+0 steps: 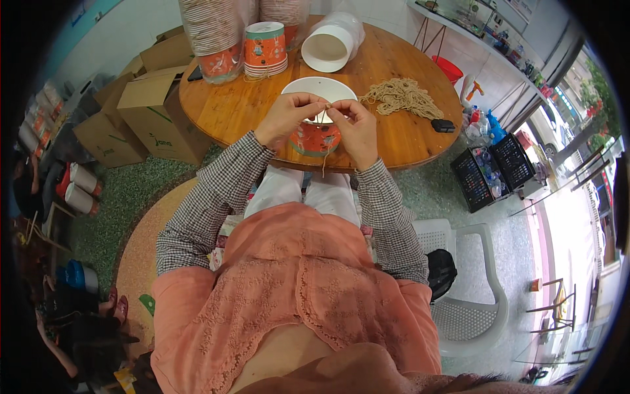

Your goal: Threading an elastic band through pre-cut holes in a paper bowl to assemble a handle.

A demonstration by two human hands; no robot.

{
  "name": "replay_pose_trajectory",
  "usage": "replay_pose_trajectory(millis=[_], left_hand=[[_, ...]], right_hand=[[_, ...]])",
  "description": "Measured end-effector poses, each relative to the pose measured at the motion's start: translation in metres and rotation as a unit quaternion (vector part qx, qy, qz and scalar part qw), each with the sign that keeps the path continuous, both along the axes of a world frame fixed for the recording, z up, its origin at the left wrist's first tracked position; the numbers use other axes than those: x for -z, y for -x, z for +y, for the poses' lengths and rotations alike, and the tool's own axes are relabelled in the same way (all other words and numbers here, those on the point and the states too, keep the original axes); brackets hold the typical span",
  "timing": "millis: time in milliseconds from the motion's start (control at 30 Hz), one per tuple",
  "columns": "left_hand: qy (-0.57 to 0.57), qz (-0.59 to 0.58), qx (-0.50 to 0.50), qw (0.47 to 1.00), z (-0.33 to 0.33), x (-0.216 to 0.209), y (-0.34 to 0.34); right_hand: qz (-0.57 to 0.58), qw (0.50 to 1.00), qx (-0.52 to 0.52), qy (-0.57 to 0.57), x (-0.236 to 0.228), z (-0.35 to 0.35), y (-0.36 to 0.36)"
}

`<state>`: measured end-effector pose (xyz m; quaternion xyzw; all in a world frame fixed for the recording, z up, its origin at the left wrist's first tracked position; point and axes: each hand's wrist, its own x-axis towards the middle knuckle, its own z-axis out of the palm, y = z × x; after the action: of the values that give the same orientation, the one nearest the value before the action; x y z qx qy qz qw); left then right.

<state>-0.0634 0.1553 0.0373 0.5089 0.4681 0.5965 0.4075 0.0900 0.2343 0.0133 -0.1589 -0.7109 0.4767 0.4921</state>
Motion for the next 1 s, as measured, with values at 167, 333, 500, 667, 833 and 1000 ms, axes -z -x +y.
replay_pose_trajectory(millis=[167, 333, 500, 667, 833, 1000], left_hand=[[-0.027, 0.075, -0.051, 0.995, -0.001, 0.001, -0.007], [-0.059, 0.154, -0.065, 0.984, 0.001, 0.003, -0.004], [-0.030, 0.140, -0.054, 0.988, -0.002, -0.006, -0.005], [-0.046, 0.140, -0.066, 0.987, 0.000, -0.001, -0.006], [-0.062, 0.156, -0.090, 0.982, 0.004, 0.006, -0.005], [-0.071, 0.159, -0.100, 0.980, 0.006, 0.010, -0.003]], right_hand=[[0.002, 0.957, 0.166, -0.238, -0.007, -0.006, -0.003], [-0.046, 0.874, 0.203, -0.440, -0.018, -0.007, -0.010], [-0.033, 0.900, 0.183, -0.395, -0.016, -0.004, -0.010], [-0.024, 0.961, 0.143, -0.234, -0.007, -0.006, -0.005], [-0.013, 0.988, 0.103, -0.114, -0.001, -0.004, -0.001], [-0.003, 0.994, 0.082, -0.072, -0.002, -0.009, 0.001]])
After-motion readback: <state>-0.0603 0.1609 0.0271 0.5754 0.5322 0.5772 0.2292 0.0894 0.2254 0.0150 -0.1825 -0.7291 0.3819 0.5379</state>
